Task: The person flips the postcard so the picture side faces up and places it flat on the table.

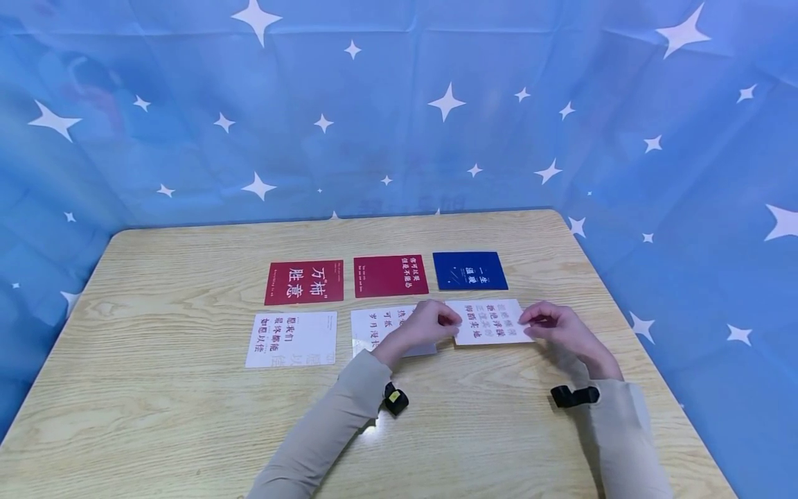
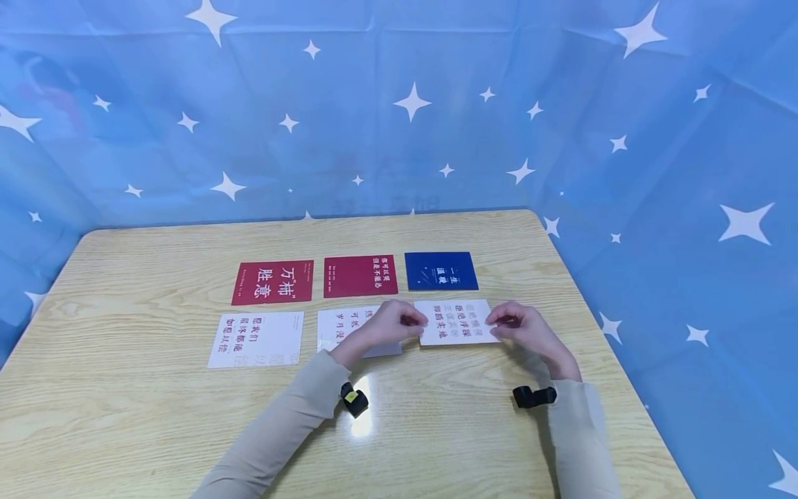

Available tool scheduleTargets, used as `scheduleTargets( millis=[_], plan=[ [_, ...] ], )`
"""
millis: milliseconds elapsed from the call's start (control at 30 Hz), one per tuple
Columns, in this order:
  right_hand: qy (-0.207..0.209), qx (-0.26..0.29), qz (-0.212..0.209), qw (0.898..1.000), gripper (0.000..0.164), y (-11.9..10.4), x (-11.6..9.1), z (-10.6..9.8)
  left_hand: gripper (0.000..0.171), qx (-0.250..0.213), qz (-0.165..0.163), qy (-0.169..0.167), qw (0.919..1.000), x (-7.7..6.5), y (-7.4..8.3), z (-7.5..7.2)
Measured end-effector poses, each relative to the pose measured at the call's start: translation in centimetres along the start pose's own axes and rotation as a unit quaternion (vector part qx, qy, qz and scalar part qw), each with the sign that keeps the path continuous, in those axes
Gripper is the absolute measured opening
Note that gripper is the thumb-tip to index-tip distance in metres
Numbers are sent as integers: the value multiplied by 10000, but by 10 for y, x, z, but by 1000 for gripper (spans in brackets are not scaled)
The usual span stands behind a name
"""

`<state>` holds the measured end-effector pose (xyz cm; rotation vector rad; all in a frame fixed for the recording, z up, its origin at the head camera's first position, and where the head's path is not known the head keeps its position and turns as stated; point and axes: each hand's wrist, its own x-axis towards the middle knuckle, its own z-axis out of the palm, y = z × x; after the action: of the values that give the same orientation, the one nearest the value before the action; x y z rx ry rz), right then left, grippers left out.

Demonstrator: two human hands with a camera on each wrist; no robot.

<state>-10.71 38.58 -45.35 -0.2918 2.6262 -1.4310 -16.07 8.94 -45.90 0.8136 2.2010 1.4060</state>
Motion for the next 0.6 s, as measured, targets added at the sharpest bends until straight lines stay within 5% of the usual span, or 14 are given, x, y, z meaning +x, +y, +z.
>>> scheduleTargets(
  millis=[200, 433, 600],
  plan=[
    [-72, -124, 97, 9998, 16, -11, 1, 2, 17, 116, -127, -79, 9998, 1, 2, 0],
    [-176, -427, 360, 9983, 13, -7, 4, 2, 17, 91, -792, -91, 9968, 4, 8, 2],
    [-202, -440, 540, 9974, 14, -8, 6, 2, 16, 124, -958, -122, 9952, 5, 10, 2]
  ],
)
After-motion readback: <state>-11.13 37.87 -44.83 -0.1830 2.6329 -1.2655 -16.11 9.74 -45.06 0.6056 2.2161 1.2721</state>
